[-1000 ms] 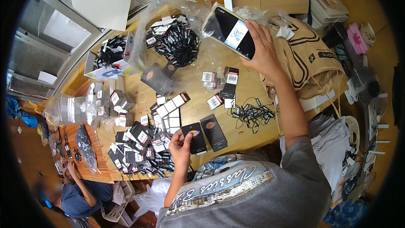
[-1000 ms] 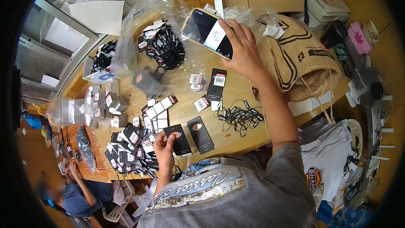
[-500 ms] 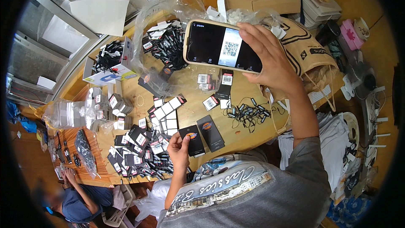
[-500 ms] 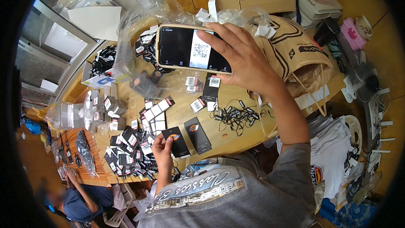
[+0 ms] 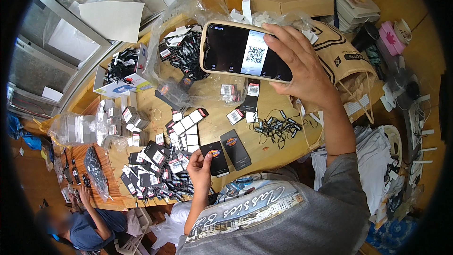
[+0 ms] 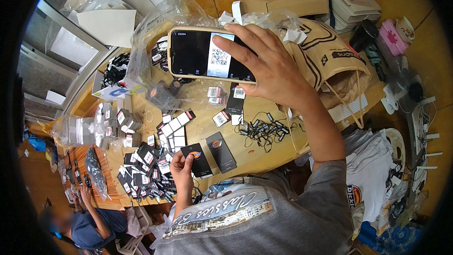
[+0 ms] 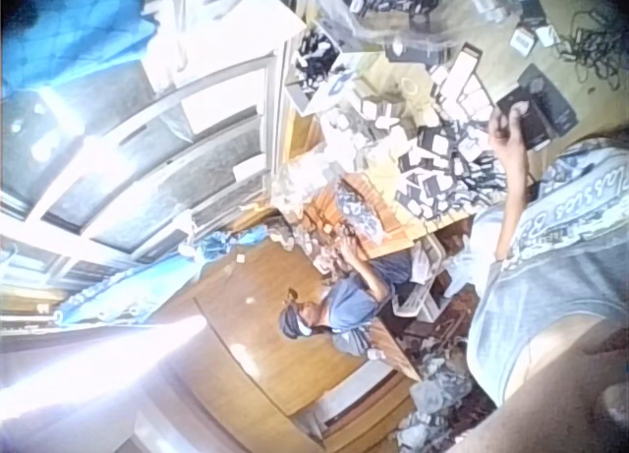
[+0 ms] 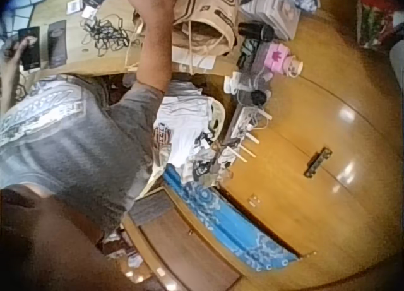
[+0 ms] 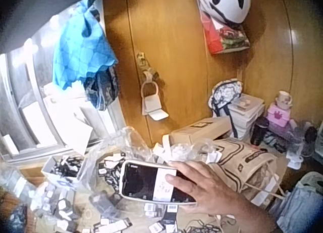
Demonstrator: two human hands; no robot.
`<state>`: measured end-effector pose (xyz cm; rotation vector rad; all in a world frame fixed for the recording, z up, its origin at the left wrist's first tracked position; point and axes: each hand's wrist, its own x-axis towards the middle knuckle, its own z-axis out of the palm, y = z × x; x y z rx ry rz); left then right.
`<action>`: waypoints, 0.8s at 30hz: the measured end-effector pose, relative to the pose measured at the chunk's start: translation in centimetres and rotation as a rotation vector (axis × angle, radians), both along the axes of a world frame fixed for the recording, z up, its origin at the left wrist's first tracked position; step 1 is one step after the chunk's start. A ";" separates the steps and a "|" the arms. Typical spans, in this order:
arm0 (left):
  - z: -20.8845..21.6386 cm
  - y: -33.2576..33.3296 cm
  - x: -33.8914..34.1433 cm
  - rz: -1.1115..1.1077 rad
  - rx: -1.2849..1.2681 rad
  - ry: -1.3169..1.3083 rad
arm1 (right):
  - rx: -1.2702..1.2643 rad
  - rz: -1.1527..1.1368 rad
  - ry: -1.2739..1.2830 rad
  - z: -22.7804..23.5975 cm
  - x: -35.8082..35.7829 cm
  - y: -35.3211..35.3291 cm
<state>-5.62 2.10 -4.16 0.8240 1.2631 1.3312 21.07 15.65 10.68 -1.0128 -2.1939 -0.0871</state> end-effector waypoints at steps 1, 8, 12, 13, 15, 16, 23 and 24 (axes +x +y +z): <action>0.1 0.0 0.1 -0.001 0.004 0.001 | 0.002 0.001 0.002 0.0 0.0 0.0; 0.3 0.1 0.2 -0.013 0.031 0.001 | 0.006 0.000 -0.001 0.4 0.0 -0.2; 0.3 0.0 0.2 -0.016 0.028 0.007 | 0.002 0.012 -0.004 0.5 0.0 -0.2; 0.3 0.0 0.2 -0.016 0.025 0.005 | 0.006 0.014 -0.002 0.6 0.0 -0.2; 0.4 -0.1 0.3 -0.019 0.023 0.001 | 0.011 0.018 0.001 0.6 0.0 -0.3; 0.4 -0.1 0.3 -0.021 0.025 -0.002 | 0.018 0.021 0.002 0.6 0.0 -0.2; 0.6 -0.1 0.4 -0.028 0.034 -0.003 | 0.027 0.029 -0.015 0.7 0.1 -0.3; 0.6 -0.1 0.4 -0.029 0.036 -0.005 | 0.026 0.031 -0.016 0.8 0.1 -0.4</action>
